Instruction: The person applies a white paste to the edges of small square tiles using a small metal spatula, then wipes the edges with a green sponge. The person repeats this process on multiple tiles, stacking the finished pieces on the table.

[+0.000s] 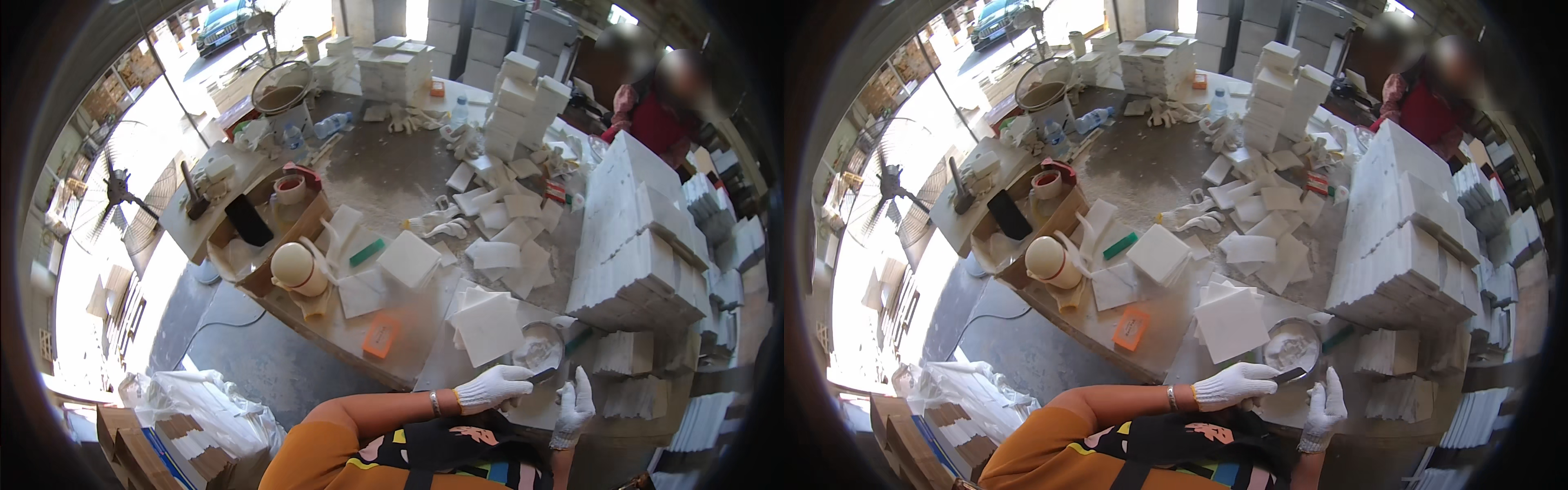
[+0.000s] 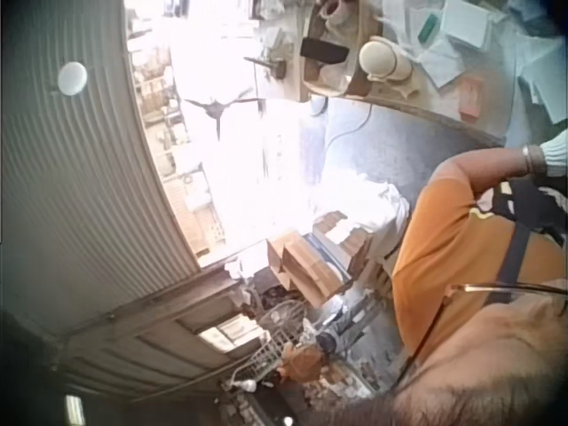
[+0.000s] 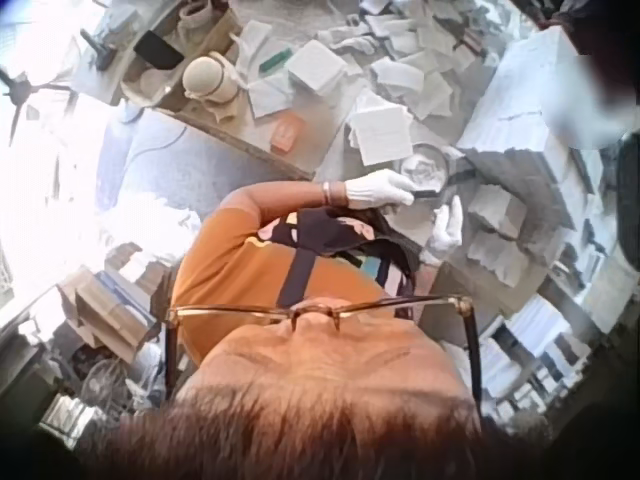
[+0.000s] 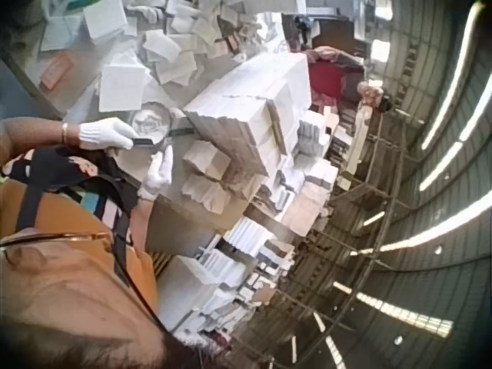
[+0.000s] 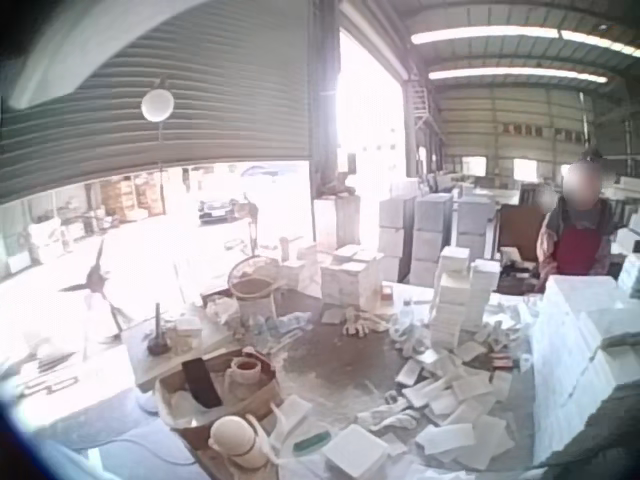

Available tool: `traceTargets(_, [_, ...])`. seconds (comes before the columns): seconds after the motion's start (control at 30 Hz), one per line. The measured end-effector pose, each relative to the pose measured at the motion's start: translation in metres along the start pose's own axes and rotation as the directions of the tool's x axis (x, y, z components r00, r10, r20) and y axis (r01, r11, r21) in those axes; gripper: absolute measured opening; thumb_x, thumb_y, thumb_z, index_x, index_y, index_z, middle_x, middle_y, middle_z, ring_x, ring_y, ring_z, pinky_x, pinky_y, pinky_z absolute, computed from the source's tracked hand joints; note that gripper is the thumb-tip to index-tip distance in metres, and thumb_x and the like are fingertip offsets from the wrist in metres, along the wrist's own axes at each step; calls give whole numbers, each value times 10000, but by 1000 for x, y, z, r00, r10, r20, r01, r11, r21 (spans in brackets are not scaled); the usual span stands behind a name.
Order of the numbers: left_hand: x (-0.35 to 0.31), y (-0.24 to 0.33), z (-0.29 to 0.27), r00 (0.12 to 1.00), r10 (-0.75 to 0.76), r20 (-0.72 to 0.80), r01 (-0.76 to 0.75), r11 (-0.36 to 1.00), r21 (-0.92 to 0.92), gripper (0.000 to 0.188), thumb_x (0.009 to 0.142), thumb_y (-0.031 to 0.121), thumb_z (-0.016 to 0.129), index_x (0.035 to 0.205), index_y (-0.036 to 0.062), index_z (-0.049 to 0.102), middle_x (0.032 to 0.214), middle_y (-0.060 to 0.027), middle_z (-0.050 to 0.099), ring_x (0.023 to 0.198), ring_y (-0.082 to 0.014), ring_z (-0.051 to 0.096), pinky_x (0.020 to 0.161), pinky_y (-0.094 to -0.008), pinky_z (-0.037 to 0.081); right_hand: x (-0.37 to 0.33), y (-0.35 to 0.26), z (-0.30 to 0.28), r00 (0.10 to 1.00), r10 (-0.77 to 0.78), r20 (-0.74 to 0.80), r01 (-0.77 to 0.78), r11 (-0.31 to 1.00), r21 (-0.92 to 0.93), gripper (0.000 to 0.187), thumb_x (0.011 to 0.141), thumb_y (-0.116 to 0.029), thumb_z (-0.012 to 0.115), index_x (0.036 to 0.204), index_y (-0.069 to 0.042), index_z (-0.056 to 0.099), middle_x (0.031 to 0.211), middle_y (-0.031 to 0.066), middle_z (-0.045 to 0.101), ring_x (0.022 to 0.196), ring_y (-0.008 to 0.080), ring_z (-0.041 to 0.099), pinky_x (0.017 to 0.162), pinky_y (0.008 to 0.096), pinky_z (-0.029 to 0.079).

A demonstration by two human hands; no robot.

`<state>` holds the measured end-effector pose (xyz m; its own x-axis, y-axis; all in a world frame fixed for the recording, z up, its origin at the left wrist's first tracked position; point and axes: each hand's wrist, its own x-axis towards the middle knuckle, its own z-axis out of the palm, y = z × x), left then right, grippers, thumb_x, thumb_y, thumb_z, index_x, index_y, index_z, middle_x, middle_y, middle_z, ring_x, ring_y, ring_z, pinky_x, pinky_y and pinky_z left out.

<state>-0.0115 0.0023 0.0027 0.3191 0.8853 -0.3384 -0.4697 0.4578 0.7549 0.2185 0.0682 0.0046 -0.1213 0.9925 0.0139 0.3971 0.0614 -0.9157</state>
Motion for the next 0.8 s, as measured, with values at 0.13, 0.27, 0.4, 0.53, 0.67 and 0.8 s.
traceTargets(0.13, [-7, 24, 7, 989, -100, -111, 113, 986, 119, 479, 959, 312, 631, 1339, 27, 570, 807, -10, 611, 637, -65, 561, 592, -213, 469, -6, -37, 30, 822, -498, 276, 555, 809, -193, 365, 836, -5, 704, 1199, -31, 683, 923, 182, 726, 762, 297, 721, 703, 364, 563])
traceTargets(0.27, [-8, 19, 1, 993, -64, -96, 70, 996, 59, 410, 964, 280, 630, 1276, 15, 608, 800, -3, 613, 616, -58, 549, 576, -206, 456, 8, -27, 28, 879, -460, 125, 473, 811, -345, 346, 847, -70, 710, 1192, -80, 695, 944, 169, 730, 788, 306, 720, 686, 350, 570])
traceTargets(0.4, [-4, 20, 9, 992, -84, -89, 90, 994, 63, 357, 969, 245, 621, 1244, 17, 619, 785, -3, 614, 612, -65, 552, 574, -206, 451, 9, -5, 3, 937, -347, -49, 333, 926, -178, 355, 853, -56, 710, 1206, -35, 681, 976, 181, 735, 823, 288, 734, 707, 346, 579])
traceTargets(0.53, [-3, 10, 11, 986, -98, -136, 110, 990, 83, 374, 959, 251, 634, 1256, 26, 617, 785, -14, 602, 634, -64, 543, 585, -211, 439, -16, -39, 16, 852, -473, 224, 516, 830, -210, 399, 830, -34, 730, 1225, -38, 675, 1000, 177, 731, 834, 301, 730, 733, 347, 582])
traceTargets(0.67, [-6, 12, 5, 989, -112, -95, 123, 985, 118, 374, 967, 248, 613, 1266, 22, 608, 782, -11, 603, 627, -71, 540, 586, -205, 436, -8, -12, 21, 920, -366, 136, 389, 890, -238, 391, 856, -69, 704, 1245, -62, 664, 1010, 164, 730, 845, 299, 728, 720, 348, 578])
traceTargets(0.8, [-7, 12, 4, 990, -84, -114, 87, 996, 28, 336, 968, 238, 623, 1230, 27, 621, 771, -9, 593, 600, -70, 514, 557, -199, 408, 6, -4, 0, 984, -175, 43, 178, 981, -81, 417, 926, -69, 653, 1335, -15, 591, 1033, 144, 740, 832, 179, 726, 704, 295, 569])
